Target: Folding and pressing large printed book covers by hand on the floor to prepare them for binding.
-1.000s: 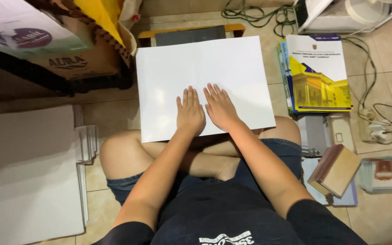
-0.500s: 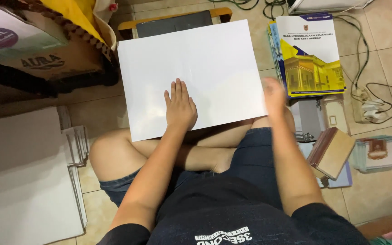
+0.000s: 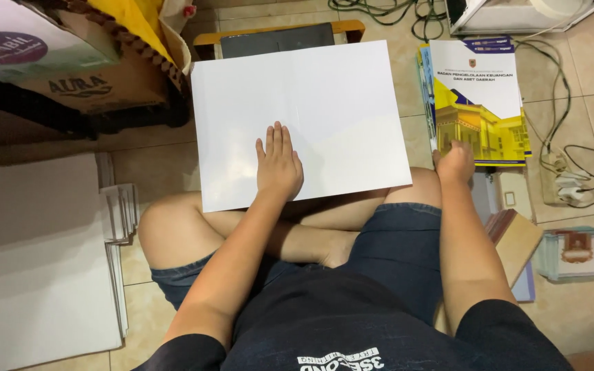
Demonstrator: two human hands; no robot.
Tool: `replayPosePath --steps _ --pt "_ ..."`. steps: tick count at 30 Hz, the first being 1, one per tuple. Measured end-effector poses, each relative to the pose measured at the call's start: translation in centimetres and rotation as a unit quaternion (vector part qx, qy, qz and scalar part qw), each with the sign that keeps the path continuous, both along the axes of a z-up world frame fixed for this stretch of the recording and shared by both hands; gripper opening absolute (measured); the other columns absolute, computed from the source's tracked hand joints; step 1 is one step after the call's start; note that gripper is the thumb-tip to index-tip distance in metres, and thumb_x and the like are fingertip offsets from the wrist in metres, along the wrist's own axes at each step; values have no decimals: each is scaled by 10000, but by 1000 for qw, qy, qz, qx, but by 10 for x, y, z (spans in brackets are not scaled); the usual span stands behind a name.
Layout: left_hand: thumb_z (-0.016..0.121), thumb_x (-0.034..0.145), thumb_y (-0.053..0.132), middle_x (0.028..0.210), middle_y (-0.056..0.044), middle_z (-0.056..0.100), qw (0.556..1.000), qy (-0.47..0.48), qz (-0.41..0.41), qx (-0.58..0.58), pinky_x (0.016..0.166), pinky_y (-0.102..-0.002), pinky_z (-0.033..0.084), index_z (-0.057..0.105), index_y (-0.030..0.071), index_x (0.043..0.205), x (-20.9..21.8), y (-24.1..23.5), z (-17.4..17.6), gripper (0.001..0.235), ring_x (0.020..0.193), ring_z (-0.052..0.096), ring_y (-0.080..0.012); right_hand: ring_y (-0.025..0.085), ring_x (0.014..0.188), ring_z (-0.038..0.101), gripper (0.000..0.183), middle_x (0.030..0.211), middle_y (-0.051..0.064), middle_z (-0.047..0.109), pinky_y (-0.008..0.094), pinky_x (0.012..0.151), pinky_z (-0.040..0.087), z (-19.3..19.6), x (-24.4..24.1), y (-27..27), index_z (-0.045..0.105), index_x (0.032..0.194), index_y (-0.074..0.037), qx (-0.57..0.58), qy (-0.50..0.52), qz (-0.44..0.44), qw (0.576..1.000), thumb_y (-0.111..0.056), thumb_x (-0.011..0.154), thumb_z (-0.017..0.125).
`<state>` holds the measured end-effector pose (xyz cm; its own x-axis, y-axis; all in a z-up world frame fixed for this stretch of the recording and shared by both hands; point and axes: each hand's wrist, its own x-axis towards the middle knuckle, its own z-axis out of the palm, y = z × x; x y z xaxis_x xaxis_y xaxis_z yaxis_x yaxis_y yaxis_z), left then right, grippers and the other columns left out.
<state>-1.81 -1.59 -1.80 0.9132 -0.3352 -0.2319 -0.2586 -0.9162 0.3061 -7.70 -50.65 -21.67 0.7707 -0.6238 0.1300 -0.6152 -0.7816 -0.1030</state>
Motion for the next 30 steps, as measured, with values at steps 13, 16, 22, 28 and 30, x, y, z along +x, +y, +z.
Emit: replayPosePath --steps 13,16,22,28,30 --pt "206 1073 228 1703 -209 123 1000 -3 -9 -10 1262 -527 23 189 -11 1612 0 4 0 589 1585 83 -313 299 732 729 48 769 31 706 444 635 616 4 -9 -13 777 892 -232 -113 -97 29 988 -263 857 789" --pt "198 1072 234 1704 -207 112 1000 5 -4 -10 1263 -529 11 180 -7 1614 0 4 -2 593 1587 71 -311 324 764 723 91 783 50 715 456 667 614 8 -10 -14 773 894 -188 -58 -168 46 983 -229 837 829" --pt "192 1069 223 1703 -213 103 1000 18 -4 -24 1263 -528 -9 164 -8 1614 2 3 -8 593 1587 63 -315 349 860 713 120 855 131 736 385 822 542 132 9 52 770 928 -86 44 -426 145 892 30 913 744" --pt "191 1072 219 1702 -214 104 999 22 -6 -25 1265 -527 -6 165 -6 1615 -1 4 10 589 1586 65 -317 330 819 696 150 840 115 747 405 836 515 238 11 227 780 844 -81 14 -548 212 809 65 873 796" --pt "199 1072 229 1701 -213 112 999 29 -11 -30 1261 -534 -3 188 20 1619 -2 6 14 586 1586 66 -326 398 782 687 167 721 160 671 454 731 525 255 -2 301 724 763 -18 50 -447 293 843 95 868 788"
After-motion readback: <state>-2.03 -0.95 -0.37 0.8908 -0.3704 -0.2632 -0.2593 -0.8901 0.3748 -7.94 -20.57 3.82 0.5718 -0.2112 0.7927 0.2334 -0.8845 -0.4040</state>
